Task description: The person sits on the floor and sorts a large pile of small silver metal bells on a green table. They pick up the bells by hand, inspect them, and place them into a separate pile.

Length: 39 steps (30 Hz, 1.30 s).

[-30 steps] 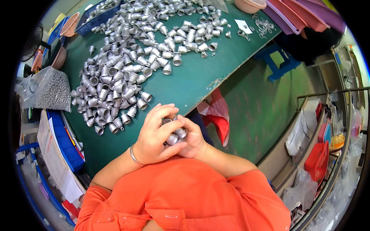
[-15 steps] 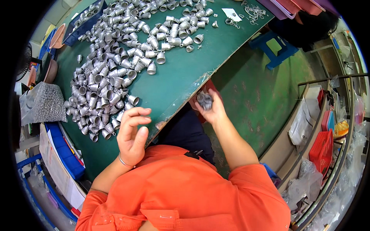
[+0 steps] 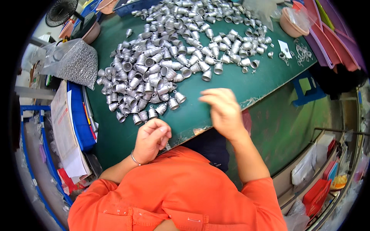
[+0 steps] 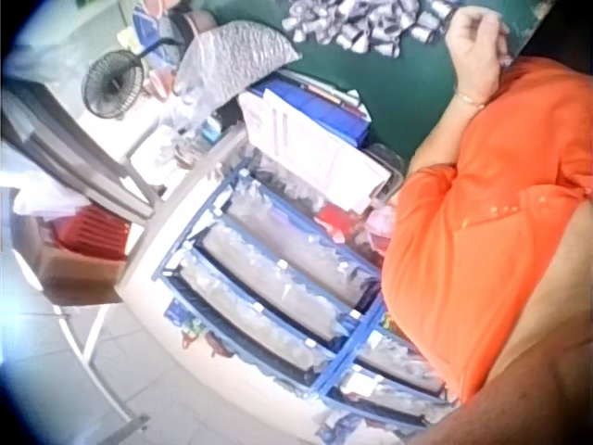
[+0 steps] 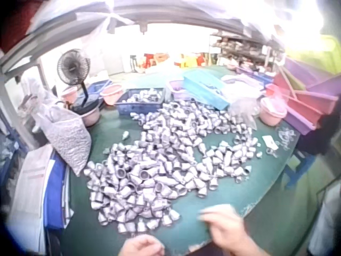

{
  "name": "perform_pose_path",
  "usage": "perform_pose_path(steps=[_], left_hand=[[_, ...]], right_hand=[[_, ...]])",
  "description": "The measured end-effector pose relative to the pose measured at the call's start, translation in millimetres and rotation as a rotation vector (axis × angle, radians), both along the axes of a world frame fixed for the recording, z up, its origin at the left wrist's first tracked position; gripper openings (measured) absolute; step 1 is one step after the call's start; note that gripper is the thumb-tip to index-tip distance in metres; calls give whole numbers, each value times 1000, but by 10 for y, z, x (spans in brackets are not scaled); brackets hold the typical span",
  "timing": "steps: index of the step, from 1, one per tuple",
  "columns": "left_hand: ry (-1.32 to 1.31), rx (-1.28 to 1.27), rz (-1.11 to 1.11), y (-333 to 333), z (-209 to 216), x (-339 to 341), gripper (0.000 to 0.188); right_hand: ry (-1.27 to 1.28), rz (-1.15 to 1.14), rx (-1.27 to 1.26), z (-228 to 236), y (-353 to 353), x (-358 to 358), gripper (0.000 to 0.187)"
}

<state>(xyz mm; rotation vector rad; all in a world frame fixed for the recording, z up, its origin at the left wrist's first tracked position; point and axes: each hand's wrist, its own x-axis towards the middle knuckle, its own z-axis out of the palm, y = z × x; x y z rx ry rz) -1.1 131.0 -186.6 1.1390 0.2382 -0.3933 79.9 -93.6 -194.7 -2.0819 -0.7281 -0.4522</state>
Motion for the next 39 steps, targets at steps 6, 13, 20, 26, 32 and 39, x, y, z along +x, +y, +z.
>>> perform_pose_path(steps=[6, 13, 20, 26, 32, 39], left_hand=[[28, -58, -163, -20, -13, 30, 10], [83, -81, -192, -5, -59, 49, 11], [110, -139, -186, 59, -88, 14, 10], [296, -430, -210, 92, -95, 17, 34], [483, -740, -370, 99, -271, 3, 38], [427, -671, -289, 72, -206, -15, 17]], right_hand=[[-20, 326, -428, 80, 416, 326, 28], [195, 269, -269, 144, 343, 332, 27], [492, 291, 147, 123, 291, 122, 29], [1224, 555, 859, 136, 323, 58, 41], [106, 422, -387, 281, 634, 64, 42], [30, 361, -457, 105, 595, 270, 35]])
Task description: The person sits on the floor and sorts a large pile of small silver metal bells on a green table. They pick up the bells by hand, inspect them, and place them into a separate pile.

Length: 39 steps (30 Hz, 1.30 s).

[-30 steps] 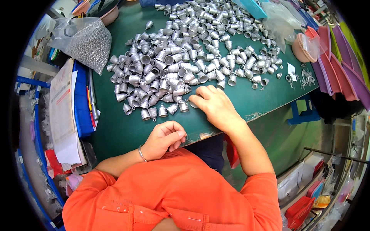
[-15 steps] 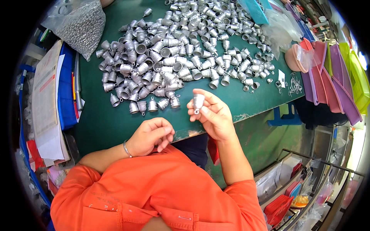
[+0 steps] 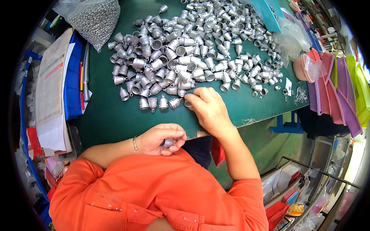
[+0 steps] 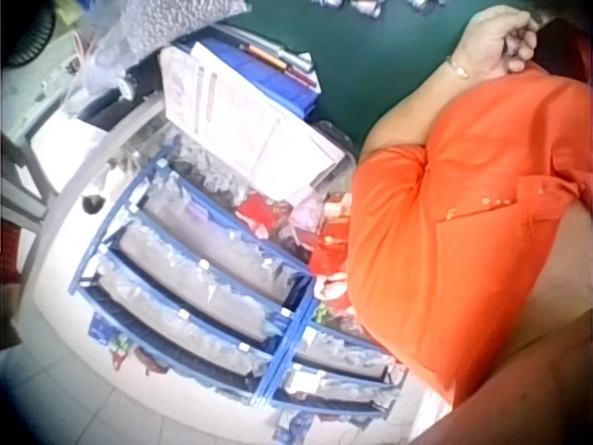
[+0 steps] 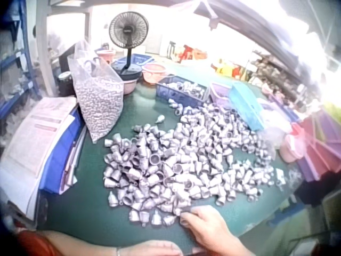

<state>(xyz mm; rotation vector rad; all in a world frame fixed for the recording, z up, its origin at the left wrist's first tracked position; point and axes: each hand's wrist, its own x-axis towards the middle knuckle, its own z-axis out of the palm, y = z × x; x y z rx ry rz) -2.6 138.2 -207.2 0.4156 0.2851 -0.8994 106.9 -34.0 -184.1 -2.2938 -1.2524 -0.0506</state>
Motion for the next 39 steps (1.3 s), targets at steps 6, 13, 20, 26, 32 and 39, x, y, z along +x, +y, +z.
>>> perform_pose_path(steps=[6, 13, 20, 26, 32, 39], left_hand=[[26, 21, 24, 1, 0, -5, 17], [30, 2, 20, 0, -5, 10, 17], [34, 13, 36, 9, 1, 16, 17], [35, 6, 22, 28, 12, 33, 17], [38, 18, 37, 37, 44, 48, 17], [16, 16, 14, 33, 28, 48, 17]], right_hand=[[302, -87, 239, 58, -79, -112, 38], [1515, 51, 1208, -27, -100, -80, 44], [50, -355, 85, 80, 459, -52, 26], [390, -344, 331, -63, 321, 26, 21], [1762, -214, 1261, 71, 105, 93, 17], [2129, -10, 1399, -9, -45, 64, 19]])
